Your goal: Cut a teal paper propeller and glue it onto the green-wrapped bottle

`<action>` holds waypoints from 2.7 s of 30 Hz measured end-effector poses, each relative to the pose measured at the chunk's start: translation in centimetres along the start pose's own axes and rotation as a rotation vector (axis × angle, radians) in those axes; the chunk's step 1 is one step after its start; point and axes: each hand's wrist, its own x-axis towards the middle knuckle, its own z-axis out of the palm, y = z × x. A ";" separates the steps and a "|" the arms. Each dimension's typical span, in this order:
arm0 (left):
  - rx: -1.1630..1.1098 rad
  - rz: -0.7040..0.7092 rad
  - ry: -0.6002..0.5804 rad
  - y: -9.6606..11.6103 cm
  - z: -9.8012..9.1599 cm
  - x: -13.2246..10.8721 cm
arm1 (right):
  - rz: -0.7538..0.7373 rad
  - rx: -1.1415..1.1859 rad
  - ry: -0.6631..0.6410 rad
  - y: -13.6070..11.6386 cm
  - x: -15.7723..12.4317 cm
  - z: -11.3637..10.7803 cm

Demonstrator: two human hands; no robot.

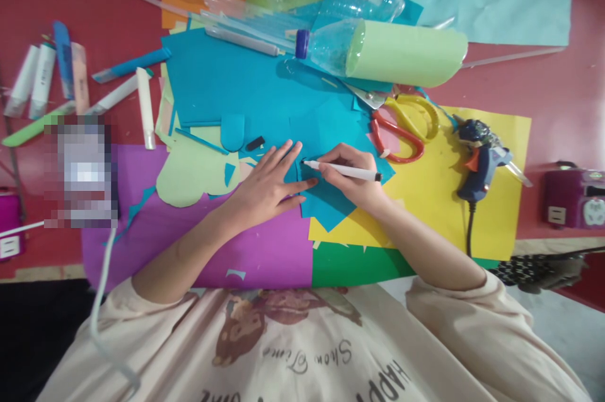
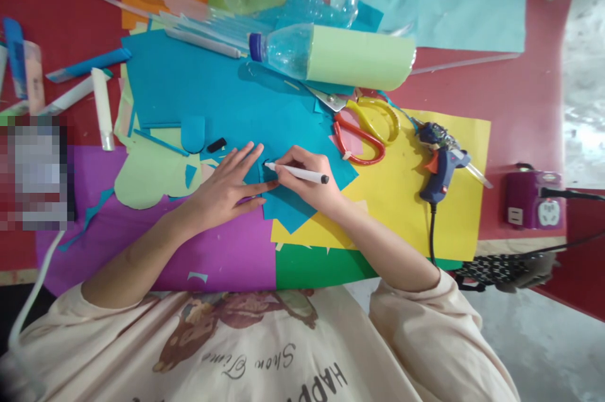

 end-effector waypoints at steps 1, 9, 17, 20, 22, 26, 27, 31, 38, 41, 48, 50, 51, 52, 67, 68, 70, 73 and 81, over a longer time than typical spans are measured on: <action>-0.002 0.002 0.000 0.0 0.0 0.0 | 0.008 -0.004 0.006 0.0 0.0 0.0; -0.016 0.015 0.010 -0.2 0.2 0.0 | 0.031 -0.038 -0.076 -0.1 0.2 -0.3; -0.013 0.028 0.010 -0.2 0.1 0.0 | 0.008 -0.066 -0.055 -0.1 0.4 -0.2; -0.015 0.031 0.024 -0.3 0.2 0.0 | 0.013 -0.073 -0.080 -0.2 0.4 -0.3; -0.013 0.033 0.028 -0.4 0.3 0.0 | 0.019 -0.053 -0.073 -0.2 0.5 -0.4; -0.007 0.040 0.037 -0.4 0.4 -0.1 | 0.028 -0.026 -0.040 -0.4 0.5 -0.4; -0.002 0.042 0.040 -0.4 0.4 -0.1 | 0.027 -0.027 -0.035 -0.4 0.5 -0.4; 0.028 0.048 0.049 -0.2 0.2 -0.1 | 0.015 -0.024 -0.035 -0.3 0.4 -0.3; 0.054 0.056 0.049 -0.2 0.2 -0.2 | 0.001 -0.082 -0.078 -0.2 0.5 -0.4; 0.047 0.055 0.039 -0.2 0.2 -0.2 | 0.005 -0.080 -0.091 -0.2 0.5 -0.5; 0.038 0.048 0.022 -0.1 0.2 -0.2 | 0.005 -0.060 -0.047 -0.4 0.4 -0.5; 0.037 0.046 0.017 0.0 0.2 -0.2 | 0.001 -0.081 -0.081 -0.4 0.5 -0.5; 0.033 0.046 0.014 0.0 0.1 -0.2 | 0.002 -0.087 -0.094 -0.4 0.5 -0.5; 0.029 0.046 0.013 -0.1 0.1 -0.2 | 0.006 -0.090 -0.101 -0.4 0.5 -0.5; -0.012 0.020 -0.004 0.0 -0.2 -0.2 | 0.018 -0.075 -0.086 -0.7 0.5 -0.5; -0.012 0.020 -0.006 0.0 -0.2 -0.2 | 0.018 -0.081 -0.092 -0.6 0.5 -0.6; -0.006 0.024 -0.002 0.0 -0.2 -0.2 | 0.021 -0.089 -0.086 -0.6 0.5 -0.6; 0.018 0.040 0.011 -0.1 -0.1 -0.2 | 0.029 -0.075 -0.035 -0.4 0.5 -0.9; 0.030 0.056 0.026 -0.1 0.0 -0.3 | -0.014 -0.053 0.059 0.0 0.9 -0.8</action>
